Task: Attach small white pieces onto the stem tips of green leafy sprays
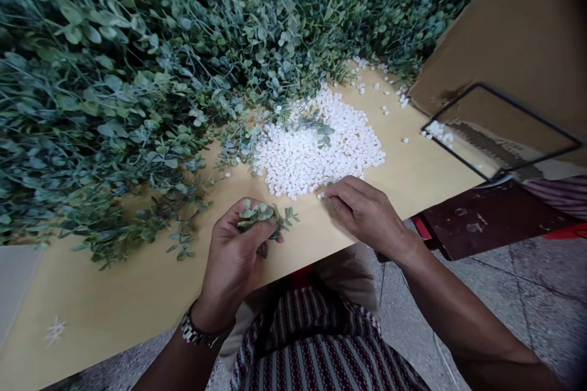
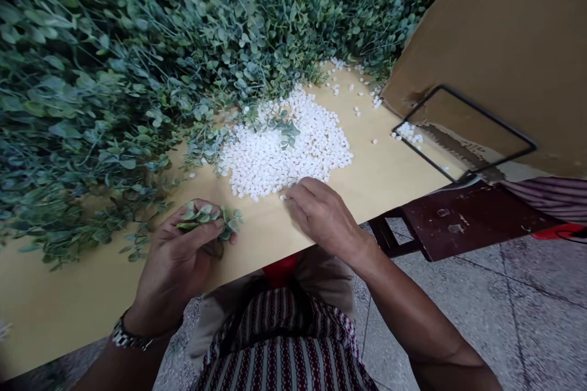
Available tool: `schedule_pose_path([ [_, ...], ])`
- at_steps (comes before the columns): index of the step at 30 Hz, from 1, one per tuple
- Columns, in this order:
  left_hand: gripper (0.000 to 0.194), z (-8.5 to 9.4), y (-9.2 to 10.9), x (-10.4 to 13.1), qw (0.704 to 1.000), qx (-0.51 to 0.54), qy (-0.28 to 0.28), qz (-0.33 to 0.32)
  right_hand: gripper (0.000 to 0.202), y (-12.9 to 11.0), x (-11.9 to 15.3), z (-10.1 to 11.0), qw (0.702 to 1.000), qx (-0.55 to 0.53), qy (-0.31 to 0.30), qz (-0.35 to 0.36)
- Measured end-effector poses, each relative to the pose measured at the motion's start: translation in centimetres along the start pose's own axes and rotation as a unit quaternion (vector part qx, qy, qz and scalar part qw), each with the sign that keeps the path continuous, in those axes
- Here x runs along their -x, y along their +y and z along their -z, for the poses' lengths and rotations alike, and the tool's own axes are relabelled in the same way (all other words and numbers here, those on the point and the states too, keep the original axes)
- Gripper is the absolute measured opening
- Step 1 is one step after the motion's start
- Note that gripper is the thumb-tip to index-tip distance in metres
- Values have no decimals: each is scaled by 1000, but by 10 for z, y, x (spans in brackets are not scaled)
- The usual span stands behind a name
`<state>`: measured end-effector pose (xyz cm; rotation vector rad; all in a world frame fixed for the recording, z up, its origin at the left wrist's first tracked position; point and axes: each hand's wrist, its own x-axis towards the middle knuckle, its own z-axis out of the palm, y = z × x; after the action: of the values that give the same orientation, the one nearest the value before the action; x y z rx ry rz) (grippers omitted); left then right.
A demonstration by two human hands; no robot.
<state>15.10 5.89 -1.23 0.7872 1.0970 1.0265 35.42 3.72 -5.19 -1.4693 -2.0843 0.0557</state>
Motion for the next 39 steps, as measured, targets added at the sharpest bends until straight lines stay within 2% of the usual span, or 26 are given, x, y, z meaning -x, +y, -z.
schedule_pose_path([
  [3, 15, 1, -3, -2, 1000, -7, -15, 0, 15, 1, -1, -2, 999, -34, 9, 7],
  [8, 20, 2, -4, -2, 998, -33, -44, -5, 11, 3, 2, 2, 999, -35, -15, -11],
  [11, 12, 2, -4, -1, 997, -49, -55, -13, 14, 4, 2, 6, 999, -31, -31, -19],
  [14, 9, 2, -5, -1, 997, -53, -56, -18, 17, 4, 1, 10, 998, -35, -51, -19],
  [21, 14, 1, -8, -2, 995, -65, -69, -26, 18, 5, 0, 13, 995, -82, -51, -37],
  [27, 6, 0, -9, -4, 996, -51, -68, -28, 13, 2, -2, 12, 996, -49, -75, -19],
  [31, 7, 0, -8, -4, 997, -42, -60, -27, 10, -1, 3, 9, 997, -47, -51, -19],
  [35, 10, -1, -7, -4, 998, -33, -56, -12, 8, -5, 10, 5, 988, -135, -26, -65],
  [39, 10, -1, -7, -2, 998, -31, -53, -14, 4, -16, 9, 3, 932, -328, 10, -154],
])
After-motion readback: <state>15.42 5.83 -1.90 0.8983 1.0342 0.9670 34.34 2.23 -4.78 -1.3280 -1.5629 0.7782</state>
